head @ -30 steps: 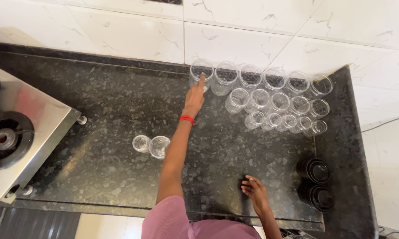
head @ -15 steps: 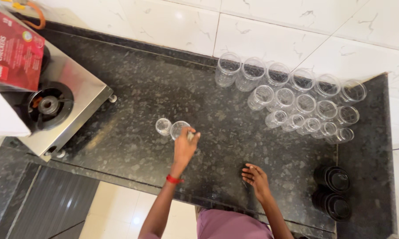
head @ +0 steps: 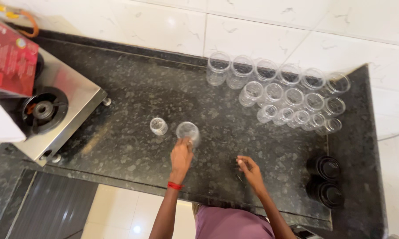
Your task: The person wipes the exterior of multiple clear plastic containers and black lids with a white cloth on a dark countertop. The person handles each container and lid individually, wiping them and placing them back in rows.
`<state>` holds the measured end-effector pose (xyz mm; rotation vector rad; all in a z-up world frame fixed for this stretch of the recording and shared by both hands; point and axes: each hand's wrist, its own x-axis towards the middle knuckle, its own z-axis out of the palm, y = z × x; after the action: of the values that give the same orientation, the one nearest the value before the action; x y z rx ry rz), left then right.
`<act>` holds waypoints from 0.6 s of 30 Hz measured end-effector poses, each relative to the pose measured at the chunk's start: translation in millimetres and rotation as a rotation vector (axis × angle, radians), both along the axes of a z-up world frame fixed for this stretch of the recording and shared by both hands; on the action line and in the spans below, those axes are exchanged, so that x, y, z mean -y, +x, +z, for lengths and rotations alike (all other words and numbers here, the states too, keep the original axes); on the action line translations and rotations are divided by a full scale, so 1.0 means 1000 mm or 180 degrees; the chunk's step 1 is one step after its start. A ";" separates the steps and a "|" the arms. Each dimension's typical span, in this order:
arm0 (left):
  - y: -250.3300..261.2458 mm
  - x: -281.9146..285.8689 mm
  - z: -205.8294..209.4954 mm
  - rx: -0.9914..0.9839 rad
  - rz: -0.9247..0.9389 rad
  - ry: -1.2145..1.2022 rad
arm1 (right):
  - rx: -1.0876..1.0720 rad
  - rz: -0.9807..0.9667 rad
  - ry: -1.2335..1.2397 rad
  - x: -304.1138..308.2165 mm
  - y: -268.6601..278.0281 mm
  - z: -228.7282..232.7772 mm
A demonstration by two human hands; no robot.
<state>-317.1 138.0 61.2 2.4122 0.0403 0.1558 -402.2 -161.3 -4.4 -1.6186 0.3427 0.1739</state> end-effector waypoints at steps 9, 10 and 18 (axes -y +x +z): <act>-0.013 0.108 0.078 -0.0821 -0.2585 -0.1654 | 0.0443 0.0934 -0.0779 0.050 -0.008 0.084; -0.012 0.118 0.081 -0.1143 -0.2280 -0.1782 | 0.0396 0.0757 -0.0387 0.054 -0.009 0.085; -0.018 0.200 0.045 -0.0381 -0.0534 -0.3322 | 0.0323 -0.0359 0.1628 0.103 -0.016 0.081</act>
<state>-334.8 -62.4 105.9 1.3704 -0.0236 -0.0809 -418.4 -264.7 76.7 -1.0956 0.2821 0.0833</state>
